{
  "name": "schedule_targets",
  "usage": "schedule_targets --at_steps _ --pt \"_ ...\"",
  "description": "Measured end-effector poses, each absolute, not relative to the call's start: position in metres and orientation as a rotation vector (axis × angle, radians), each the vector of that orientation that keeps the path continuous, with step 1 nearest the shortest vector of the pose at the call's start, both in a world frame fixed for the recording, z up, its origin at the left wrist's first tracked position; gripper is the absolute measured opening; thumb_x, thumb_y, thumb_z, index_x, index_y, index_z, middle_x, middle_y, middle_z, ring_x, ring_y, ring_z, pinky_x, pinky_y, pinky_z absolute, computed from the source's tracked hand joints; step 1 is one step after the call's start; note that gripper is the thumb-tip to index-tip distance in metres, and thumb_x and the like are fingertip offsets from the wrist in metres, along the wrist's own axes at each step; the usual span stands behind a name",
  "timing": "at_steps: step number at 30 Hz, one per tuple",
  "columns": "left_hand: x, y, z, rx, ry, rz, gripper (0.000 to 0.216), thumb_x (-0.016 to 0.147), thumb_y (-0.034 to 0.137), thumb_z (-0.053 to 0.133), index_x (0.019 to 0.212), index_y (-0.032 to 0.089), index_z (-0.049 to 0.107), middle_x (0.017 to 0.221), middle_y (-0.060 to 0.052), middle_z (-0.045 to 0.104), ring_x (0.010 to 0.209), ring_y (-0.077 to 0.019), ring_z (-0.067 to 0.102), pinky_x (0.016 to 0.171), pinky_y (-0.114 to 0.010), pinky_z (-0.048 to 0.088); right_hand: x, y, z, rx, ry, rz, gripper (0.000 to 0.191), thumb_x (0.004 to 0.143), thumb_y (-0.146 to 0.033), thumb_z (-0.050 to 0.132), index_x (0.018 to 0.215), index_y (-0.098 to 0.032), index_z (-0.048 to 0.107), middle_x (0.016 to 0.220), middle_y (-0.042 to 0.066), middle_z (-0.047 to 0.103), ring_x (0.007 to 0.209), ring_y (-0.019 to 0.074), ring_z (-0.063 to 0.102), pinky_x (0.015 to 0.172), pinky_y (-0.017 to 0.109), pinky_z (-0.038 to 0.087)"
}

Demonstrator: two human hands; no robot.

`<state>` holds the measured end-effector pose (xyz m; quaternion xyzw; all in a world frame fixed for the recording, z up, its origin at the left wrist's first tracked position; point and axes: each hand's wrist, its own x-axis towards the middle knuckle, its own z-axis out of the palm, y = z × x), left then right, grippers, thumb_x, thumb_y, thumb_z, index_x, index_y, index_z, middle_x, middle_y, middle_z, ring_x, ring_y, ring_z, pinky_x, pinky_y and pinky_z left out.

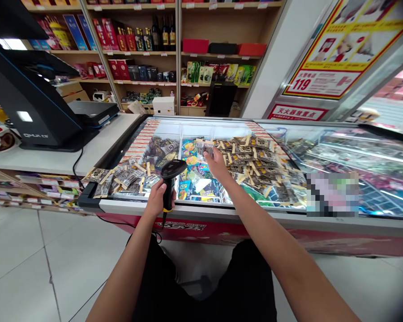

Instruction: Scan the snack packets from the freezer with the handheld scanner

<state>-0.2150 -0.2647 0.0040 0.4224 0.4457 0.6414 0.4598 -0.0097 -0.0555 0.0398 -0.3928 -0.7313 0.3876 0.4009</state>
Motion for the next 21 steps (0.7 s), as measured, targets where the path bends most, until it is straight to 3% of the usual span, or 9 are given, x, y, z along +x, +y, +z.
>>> schedule_targets --at_steps 3,6,13,21 --pt "-0.216 -0.264 0.003 1.036 1.102 1.572 0.068 0.087 0.086 0.077 0.105 0.022 0.062 0.061 0.003 0.068 0.037 -0.017 0.06 0.037 -0.026 0.046 0.026 -0.043 0.072 -0.942 -1.845 0.697 0.071 0.103 -0.079 0.063 0.15 -0.028 0.077 0.151 0.016 0.077 0.144 0.0438 0.069 0.131 0.062 0.052" --pt "-0.216 -0.264 0.003 1.034 1.11 1.576 0.067 0.088 0.084 0.077 0.108 0.022 0.064 0.063 0.003 0.069 0.037 -0.0175 0.061 0.037 -0.027 0.048 0.072 -0.024 0.103 -0.965 -1.848 0.403 0.058 0.104 -0.068 0.068 0.142 -0.026 0.081 0.141 0.016 0.081 0.134 0.0421 0.074 0.126 0.061 0.057" --pt "-0.217 -0.265 0.003 1.07 1.108 1.58 0.066 0.089 0.085 0.077 0.105 0.022 0.063 0.061 0.003 0.067 0.037 -0.017 0.059 0.037 -0.027 0.047 0.179 0.01 0.115 -1.13 -1.931 -0.035 0.05 0.109 -0.054 0.062 0.143 -0.024 0.084 0.145 0.017 0.084 0.137 0.0446 0.077 0.125 0.064 0.058" --pt "-0.218 -0.265 0.002 1.072 1.127 1.565 0.065 0.089 0.086 0.078 0.094 0.024 0.059 0.062 0.003 0.066 0.038 -0.0166 0.06 0.039 -0.027 0.049 0.212 0.049 0.101 -1.221 -1.965 -0.099 0.051 0.109 -0.041 0.054 0.143 -0.022 0.087 0.144 0.016 0.086 0.137 0.0431 0.078 0.124 0.067 0.059"
